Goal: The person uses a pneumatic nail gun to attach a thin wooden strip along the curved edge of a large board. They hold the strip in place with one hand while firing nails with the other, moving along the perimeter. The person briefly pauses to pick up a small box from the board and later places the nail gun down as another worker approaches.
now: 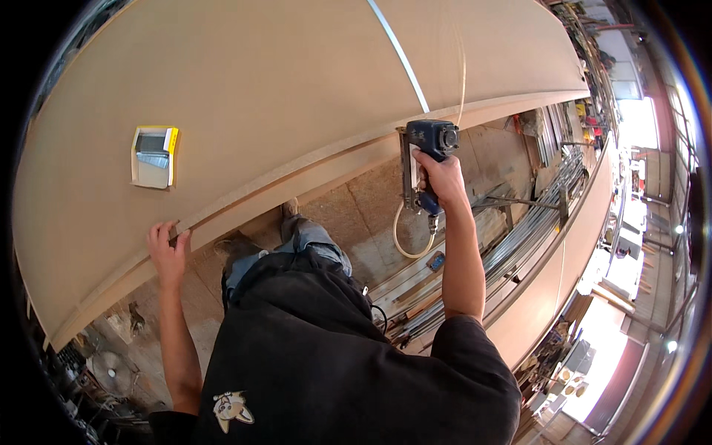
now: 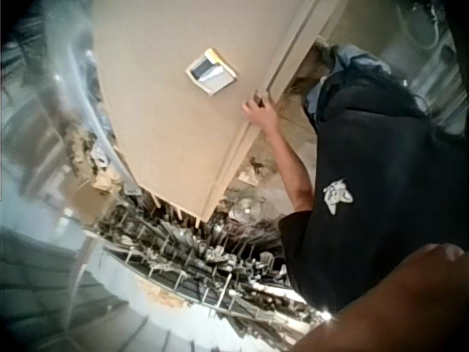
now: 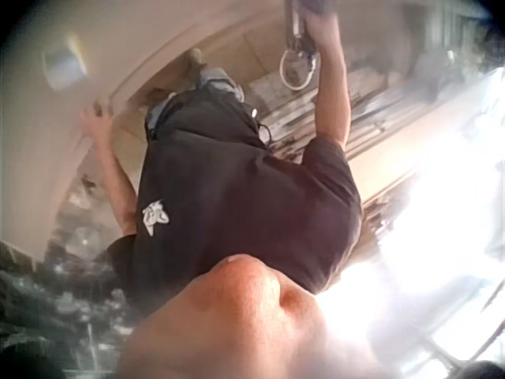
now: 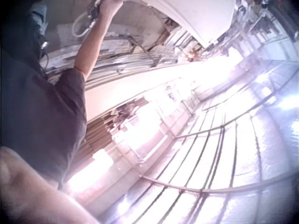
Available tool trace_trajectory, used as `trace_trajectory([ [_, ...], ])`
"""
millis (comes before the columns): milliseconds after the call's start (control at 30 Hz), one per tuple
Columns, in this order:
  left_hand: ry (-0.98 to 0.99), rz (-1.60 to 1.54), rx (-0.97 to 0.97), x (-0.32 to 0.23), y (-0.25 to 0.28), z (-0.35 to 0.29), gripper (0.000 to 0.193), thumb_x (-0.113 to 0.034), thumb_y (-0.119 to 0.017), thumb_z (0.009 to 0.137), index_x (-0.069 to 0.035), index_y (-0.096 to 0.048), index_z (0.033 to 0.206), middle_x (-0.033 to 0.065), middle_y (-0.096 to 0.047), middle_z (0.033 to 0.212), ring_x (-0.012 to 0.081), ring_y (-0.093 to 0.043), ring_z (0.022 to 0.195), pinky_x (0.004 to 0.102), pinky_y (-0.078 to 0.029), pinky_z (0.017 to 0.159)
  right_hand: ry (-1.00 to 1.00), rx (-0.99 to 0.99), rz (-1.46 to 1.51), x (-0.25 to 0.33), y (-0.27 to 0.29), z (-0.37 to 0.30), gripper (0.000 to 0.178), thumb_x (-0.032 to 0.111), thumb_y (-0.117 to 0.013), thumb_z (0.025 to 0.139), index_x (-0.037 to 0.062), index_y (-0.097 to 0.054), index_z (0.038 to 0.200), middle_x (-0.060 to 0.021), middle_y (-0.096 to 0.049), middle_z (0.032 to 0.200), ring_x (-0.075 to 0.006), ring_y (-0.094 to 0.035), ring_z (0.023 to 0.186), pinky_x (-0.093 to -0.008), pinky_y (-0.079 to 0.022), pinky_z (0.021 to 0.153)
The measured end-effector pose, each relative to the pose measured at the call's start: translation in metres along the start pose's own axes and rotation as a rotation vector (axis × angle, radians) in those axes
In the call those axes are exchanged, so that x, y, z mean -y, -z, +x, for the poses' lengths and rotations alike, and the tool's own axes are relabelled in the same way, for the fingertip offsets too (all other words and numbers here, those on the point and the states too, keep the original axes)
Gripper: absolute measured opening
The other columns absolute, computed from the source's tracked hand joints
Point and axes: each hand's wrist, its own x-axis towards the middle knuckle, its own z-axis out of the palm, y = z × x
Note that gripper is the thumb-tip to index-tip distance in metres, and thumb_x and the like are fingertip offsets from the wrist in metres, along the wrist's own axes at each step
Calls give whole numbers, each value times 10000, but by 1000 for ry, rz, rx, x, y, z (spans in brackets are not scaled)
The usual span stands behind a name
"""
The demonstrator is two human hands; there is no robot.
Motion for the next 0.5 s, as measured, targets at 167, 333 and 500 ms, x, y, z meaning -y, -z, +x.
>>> trace_trajectory([
  [167,7,-25,25,-7,6,5,399,-305,-836,914,-66,-739,1219,148,-631,1221,377,-573,1176,489,-452,1040,2,-91,-108,-2,-2,16,436,327,-864,895,16,-676,655,-38,-618,584,-149,-608,511,-339,-480,518],
  [333,-5,-2,23,4,4,2,387,-308,-840,910,-75,-752,1207,141,-635,1219,372,-573,1179,483,-451,1044,34,-143,-254,14,-2,9,436,336,-864,885,1,-686,670,-45,-628,595,-150,-614,519,-351,-484,513],
  [500,1,12,-9,-1,5,2,380,-333,-838,918,-87,-757,1197,122,-640,1218,372,-574,1175,484,-457,1030,30,-72,-124,0,-4,13,318,259,-839,916,25,-709,744,-33,-621,605,-138,-595,506,-335,-473,500],
])
